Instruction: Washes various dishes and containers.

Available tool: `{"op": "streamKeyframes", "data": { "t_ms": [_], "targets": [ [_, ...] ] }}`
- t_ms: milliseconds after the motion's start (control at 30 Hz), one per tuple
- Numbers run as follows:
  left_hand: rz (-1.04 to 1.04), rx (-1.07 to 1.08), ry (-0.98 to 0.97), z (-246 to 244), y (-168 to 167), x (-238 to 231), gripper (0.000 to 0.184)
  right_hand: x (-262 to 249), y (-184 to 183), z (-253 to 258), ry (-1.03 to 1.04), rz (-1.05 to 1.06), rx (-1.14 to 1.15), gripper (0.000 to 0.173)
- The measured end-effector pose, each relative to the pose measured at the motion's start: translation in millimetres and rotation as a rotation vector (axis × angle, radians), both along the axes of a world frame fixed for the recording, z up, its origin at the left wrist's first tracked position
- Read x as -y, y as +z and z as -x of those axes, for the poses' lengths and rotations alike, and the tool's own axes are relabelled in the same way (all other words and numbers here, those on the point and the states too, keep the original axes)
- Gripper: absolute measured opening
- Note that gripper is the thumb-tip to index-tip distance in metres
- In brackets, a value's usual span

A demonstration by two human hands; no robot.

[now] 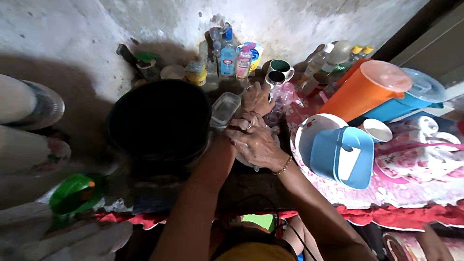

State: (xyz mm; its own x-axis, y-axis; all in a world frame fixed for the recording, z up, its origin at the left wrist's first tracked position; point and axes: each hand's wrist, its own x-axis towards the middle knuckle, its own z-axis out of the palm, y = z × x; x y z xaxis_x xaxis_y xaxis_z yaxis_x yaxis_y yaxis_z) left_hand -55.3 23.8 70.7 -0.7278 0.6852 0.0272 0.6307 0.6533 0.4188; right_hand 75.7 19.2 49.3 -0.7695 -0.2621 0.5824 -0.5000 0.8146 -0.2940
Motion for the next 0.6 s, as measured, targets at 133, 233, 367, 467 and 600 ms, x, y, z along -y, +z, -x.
{"op": "streamKeyframes", "data": {
  "t_ms": [133, 233, 367, 467, 600],
  "targets": [
    [0.022, -0.046, -0.022, -5.1, 1.9, -0.2, 0.051, -4.4, 15.4, -2.1, 0.040, 0.054, 0.079, 0.023],
    [0.072, -0.057, -0.038, -9.8, -3.7, -3.5, 0.053, -9.9, 36.3, 3.9, 0.068, 0.106, 0.318, 0.013],
    [0.105, -0.069, -0.075, -17.4, -6.6, -2.7, 0.055, -5.9, 57.6, 15.2, 0.087, -0.036, 0.466, 0.007],
    [0.012, -0.070, -0.022, -10.1, -19.8, -5.5, 0.055, -0.8, 46.6, 15.4, 0.017, -0.021, 0.349, 0.007],
    [-0.127, 0.091, 0.026, 9.4, -29.2, 14.7, 0.058, -11.2, 34.6, 5.5, -0.197, 0.470, 0.245, 0.021]
  ]
}}
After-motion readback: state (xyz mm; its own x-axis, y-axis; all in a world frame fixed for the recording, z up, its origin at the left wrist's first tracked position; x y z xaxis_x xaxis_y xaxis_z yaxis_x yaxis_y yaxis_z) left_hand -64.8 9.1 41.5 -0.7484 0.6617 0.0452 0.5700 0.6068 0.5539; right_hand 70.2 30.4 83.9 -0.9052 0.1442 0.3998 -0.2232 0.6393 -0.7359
